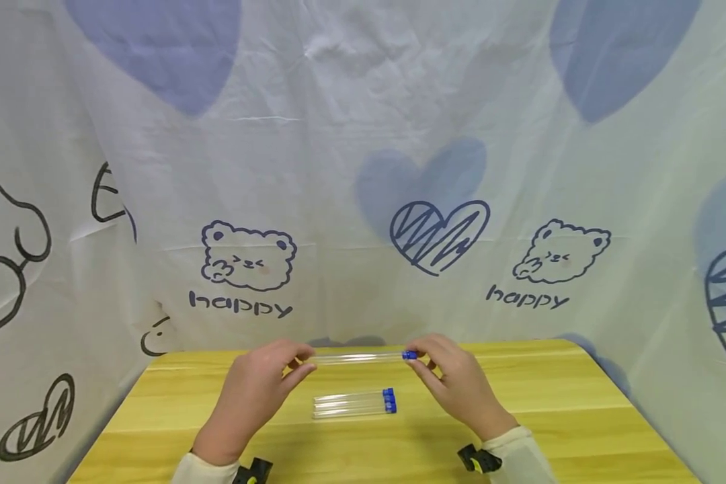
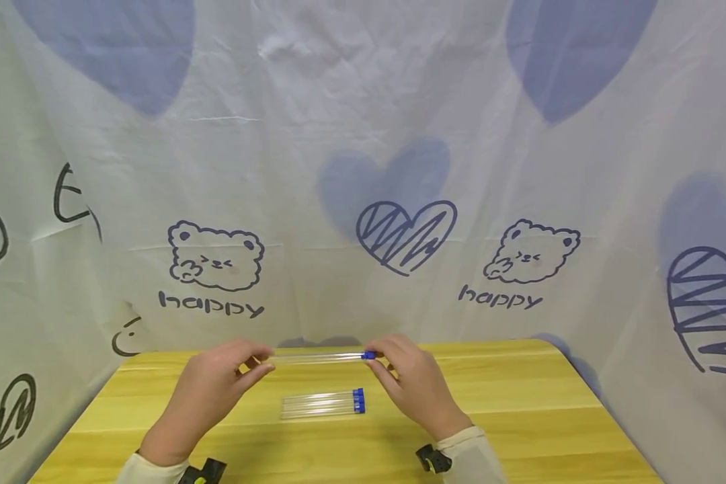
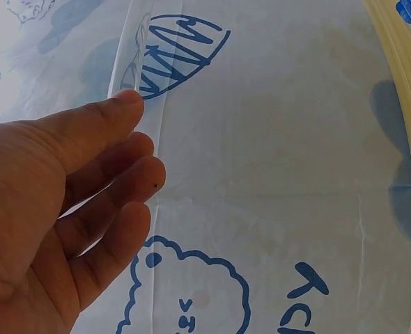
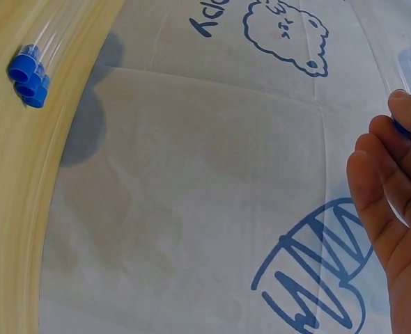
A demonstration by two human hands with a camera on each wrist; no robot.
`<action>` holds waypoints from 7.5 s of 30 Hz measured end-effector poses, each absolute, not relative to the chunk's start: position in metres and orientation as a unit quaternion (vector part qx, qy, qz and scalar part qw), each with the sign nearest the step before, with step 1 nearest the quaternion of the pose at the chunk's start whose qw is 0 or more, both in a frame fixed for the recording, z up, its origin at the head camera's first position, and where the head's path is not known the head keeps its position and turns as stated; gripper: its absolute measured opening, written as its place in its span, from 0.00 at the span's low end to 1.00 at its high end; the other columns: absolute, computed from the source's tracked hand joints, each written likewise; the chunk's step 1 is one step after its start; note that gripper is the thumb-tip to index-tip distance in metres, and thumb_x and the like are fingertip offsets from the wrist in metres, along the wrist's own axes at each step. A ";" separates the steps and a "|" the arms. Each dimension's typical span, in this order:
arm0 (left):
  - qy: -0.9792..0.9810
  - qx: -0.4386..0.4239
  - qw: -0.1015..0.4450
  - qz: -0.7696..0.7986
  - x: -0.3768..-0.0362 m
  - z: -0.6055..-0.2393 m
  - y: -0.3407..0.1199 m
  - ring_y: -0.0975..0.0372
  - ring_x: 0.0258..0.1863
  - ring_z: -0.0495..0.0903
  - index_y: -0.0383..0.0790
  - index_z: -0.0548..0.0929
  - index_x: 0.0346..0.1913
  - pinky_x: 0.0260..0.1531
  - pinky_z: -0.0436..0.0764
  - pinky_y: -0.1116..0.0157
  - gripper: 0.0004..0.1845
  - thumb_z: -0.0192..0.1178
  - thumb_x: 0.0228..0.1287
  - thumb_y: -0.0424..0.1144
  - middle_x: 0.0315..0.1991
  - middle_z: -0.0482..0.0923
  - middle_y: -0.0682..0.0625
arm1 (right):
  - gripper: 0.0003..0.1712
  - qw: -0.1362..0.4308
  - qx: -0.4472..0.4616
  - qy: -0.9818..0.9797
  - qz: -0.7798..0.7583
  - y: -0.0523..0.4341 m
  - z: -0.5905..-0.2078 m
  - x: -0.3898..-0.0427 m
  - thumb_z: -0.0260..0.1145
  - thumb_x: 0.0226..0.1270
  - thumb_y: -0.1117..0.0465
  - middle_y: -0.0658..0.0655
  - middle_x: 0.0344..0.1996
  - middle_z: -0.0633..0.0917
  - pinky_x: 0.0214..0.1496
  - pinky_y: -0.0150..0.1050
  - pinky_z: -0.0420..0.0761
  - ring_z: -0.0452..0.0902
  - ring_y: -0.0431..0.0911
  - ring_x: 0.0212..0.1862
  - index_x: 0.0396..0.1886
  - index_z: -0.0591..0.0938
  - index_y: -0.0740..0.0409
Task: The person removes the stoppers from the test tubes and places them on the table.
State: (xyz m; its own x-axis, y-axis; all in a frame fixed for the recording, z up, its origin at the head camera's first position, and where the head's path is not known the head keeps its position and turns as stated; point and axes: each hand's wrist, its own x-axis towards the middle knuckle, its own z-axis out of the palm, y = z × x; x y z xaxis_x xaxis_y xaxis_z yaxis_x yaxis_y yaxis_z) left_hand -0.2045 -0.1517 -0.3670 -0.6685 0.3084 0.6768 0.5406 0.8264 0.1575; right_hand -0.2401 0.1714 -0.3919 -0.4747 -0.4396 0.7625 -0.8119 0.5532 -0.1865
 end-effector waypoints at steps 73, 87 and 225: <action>-0.933 -0.220 0.233 -0.164 -0.207 -0.368 -0.153 0.69 0.31 0.83 0.48 0.90 0.42 0.31 0.82 0.67 0.08 0.75 0.63 0.44 0.35 0.86 0.59 | 0.11 0.347 0.305 -0.825 0.327 0.180 -0.385 -0.242 0.74 0.65 0.68 0.51 0.39 0.87 0.34 0.36 0.86 0.84 0.41 0.35 0.44 0.83 0.57; -0.963 -0.200 0.116 -0.139 -0.217 -0.391 -0.142 0.67 0.28 0.80 0.47 0.89 0.34 0.34 0.81 0.64 0.06 0.77 0.59 0.41 0.28 0.83 0.61 | 0.11 0.352 0.314 -0.830 0.298 0.179 -0.384 -0.244 0.76 0.63 0.66 0.49 0.38 0.84 0.36 0.37 0.85 0.80 0.43 0.40 0.42 0.83 0.55; -0.961 -0.147 0.025 -0.234 -0.268 -0.458 -0.149 0.62 0.33 0.77 0.42 0.87 0.46 0.38 0.80 0.57 0.06 0.68 0.69 0.38 0.33 0.80 0.55 | 0.09 -0.087 0.179 -0.965 0.173 0.198 -0.451 -0.265 0.77 0.61 0.64 0.46 0.28 0.82 0.37 0.46 0.78 0.73 0.43 0.30 0.29 0.84 0.50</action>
State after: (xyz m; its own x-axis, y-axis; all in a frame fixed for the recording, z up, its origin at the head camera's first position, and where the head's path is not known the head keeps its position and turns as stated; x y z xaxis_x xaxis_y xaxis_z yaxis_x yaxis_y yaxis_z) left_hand -0.2683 -0.1488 -0.4580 -0.9554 0.2715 0.1164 0.2946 0.8474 0.4418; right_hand -0.2654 0.1981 -0.4509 -0.9208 -0.3752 -0.1061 -0.3151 0.8764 -0.3641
